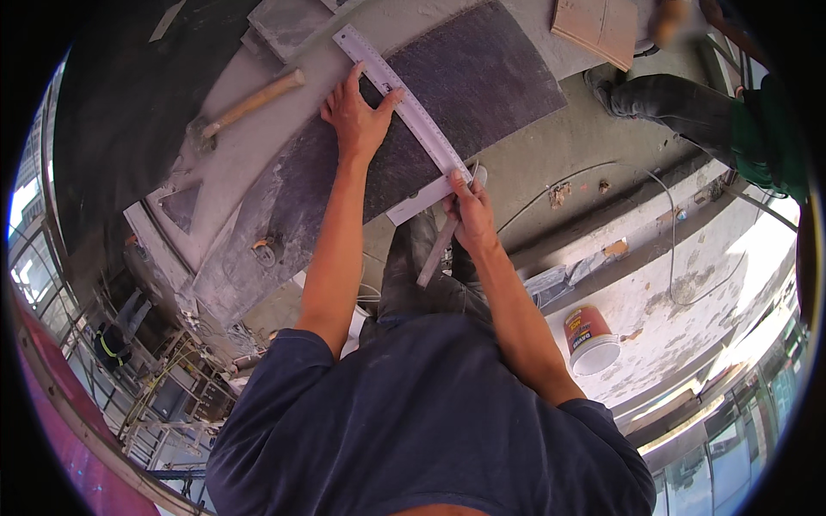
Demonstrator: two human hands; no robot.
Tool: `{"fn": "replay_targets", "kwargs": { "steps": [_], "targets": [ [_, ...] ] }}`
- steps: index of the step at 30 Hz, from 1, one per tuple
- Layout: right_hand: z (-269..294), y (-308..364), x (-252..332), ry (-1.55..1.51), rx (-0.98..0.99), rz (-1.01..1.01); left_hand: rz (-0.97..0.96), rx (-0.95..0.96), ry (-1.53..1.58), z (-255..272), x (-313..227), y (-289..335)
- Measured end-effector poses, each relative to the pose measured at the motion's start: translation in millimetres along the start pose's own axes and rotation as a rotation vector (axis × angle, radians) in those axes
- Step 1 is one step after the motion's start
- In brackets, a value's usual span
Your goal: The person measures a dark rectangular tile using a tape measure and a try square, then marks the tile with a pencil. The person handles the tile and measuring tools on a construction site floor while other workers are present.
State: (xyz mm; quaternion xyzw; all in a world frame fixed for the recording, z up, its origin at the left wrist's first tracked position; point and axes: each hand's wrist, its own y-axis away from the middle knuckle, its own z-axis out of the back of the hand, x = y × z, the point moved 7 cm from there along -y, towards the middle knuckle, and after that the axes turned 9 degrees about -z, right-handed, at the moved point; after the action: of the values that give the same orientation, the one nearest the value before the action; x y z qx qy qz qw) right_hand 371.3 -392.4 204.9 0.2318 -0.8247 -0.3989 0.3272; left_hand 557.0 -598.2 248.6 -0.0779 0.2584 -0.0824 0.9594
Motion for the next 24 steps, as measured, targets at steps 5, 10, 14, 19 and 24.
{"fn": "replay_targets", "kwargs": {
  "steps": [5,10,14,19,24],
  "targets": [
    [2.2,12.7,-1.8,-0.027,-0.007,0.012,-0.133,-0.067,-0.036,-0.4,-7.5,1.4],
    [1.4,16.5,-6.5,-0.021,-0.026,0.077,-0.193,-0.12,-0.057,-1.8,-10.4,4.5],
    [4.2,11.9,-8.7,0.009,-0.067,0.083,-0.214,-0.116,-0.054,-3.0,-9.3,5.1],
    [3.1,8.6,-6.5,0.071,-0.08,0.136,-0.197,-0.097,-0.049,-5.5,-5.5,4.7],
    [4.9,7.7,-7.5,0.05,-0.072,0.129,-0.2,-0.107,-0.054,-5.9,-5.5,4.9]
  ]
}}
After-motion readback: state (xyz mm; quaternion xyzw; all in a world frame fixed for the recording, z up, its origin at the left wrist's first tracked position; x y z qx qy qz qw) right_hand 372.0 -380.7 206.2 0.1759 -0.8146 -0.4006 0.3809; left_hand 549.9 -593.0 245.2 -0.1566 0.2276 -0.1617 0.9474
